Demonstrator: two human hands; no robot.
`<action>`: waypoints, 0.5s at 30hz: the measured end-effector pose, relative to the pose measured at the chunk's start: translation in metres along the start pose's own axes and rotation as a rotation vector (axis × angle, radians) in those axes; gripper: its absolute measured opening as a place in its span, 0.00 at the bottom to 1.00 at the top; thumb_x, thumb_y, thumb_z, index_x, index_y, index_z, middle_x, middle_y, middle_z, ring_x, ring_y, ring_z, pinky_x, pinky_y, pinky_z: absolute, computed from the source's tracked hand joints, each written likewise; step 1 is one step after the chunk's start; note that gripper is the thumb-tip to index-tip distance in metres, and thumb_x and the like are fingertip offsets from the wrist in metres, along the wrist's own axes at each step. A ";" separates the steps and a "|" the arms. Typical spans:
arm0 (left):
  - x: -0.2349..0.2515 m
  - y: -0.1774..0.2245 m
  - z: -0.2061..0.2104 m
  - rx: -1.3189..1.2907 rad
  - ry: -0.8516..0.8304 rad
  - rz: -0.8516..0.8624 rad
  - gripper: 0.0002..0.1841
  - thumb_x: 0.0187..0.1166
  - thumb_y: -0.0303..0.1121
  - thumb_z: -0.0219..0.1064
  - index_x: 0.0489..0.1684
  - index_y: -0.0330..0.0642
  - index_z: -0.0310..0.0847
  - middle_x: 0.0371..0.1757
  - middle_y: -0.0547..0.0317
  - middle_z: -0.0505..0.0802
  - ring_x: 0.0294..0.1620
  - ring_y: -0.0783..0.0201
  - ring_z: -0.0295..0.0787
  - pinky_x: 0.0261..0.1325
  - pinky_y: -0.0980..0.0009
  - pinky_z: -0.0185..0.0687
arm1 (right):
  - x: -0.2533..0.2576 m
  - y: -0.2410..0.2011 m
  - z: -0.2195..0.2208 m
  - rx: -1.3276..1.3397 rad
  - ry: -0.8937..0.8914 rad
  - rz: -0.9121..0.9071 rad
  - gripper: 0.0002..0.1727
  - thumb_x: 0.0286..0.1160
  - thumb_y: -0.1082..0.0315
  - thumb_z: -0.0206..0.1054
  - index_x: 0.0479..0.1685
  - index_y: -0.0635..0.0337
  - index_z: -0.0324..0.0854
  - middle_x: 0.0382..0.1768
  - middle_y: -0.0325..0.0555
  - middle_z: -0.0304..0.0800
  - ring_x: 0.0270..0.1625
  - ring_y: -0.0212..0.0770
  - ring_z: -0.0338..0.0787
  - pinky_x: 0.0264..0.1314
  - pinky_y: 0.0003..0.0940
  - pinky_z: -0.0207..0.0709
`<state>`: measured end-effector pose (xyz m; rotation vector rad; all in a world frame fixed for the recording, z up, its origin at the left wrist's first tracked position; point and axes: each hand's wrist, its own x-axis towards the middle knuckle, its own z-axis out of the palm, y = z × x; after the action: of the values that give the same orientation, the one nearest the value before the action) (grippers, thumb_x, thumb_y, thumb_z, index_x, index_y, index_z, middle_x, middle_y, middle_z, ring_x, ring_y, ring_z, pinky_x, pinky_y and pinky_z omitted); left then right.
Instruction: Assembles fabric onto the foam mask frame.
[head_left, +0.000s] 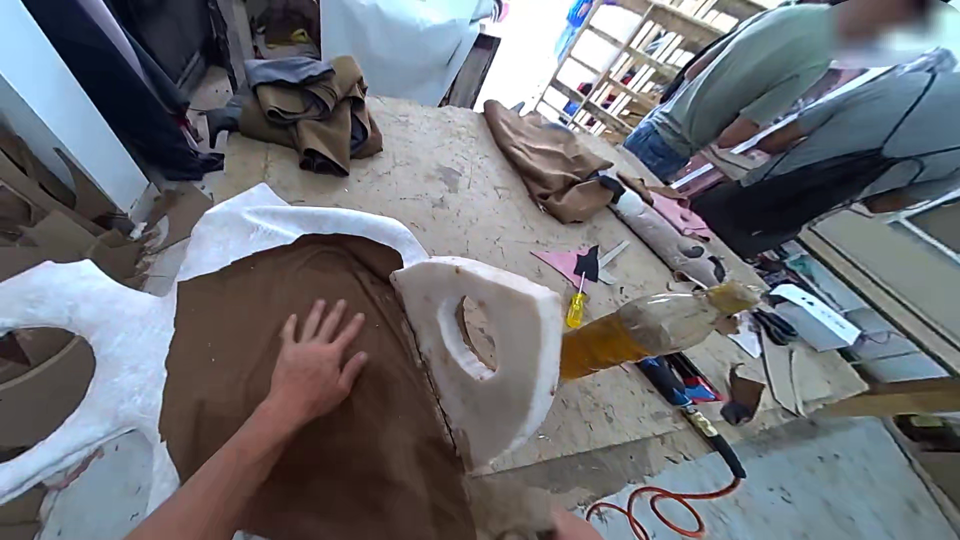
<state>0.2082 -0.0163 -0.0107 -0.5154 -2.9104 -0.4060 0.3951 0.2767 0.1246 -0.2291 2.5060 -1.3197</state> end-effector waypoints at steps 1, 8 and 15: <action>0.011 -0.002 0.012 0.014 -0.064 0.017 0.34 0.84 0.65 0.40 0.90 0.69 0.66 0.94 0.57 0.64 0.96 0.43 0.49 0.89 0.29 0.41 | 0.003 0.005 0.006 -0.025 0.037 0.074 0.17 0.87 0.63 0.58 0.58 0.70 0.79 0.39 0.53 0.91 0.40 0.44 0.92 0.46 0.50 0.87; 0.046 -0.017 0.021 -0.090 0.014 0.326 0.22 0.77 0.53 0.56 0.48 0.49 0.92 0.92 0.62 0.68 0.96 0.52 0.50 0.88 0.36 0.50 | 0.040 -0.004 0.035 -0.302 0.368 0.336 0.15 0.82 0.60 0.65 0.39 0.66 0.85 0.21 0.47 0.87 0.24 0.44 0.88 0.30 0.48 0.82; 0.069 -0.025 0.032 -0.246 -0.101 0.546 0.32 0.80 0.56 0.55 0.85 0.62 0.73 0.79 0.64 0.84 0.85 0.56 0.72 0.88 0.42 0.56 | 0.183 -0.045 0.060 -0.955 0.383 0.373 0.11 0.78 0.64 0.63 0.41 0.62 0.86 0.23 0.51 0.88 0.30 0.54 0.93 0.33 0.55 0.85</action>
<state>0.1317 -0.0081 -0.0330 -1.3523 -2.6588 -0.6656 0.2431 0.1543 0.0960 0.3186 3.0965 0.0486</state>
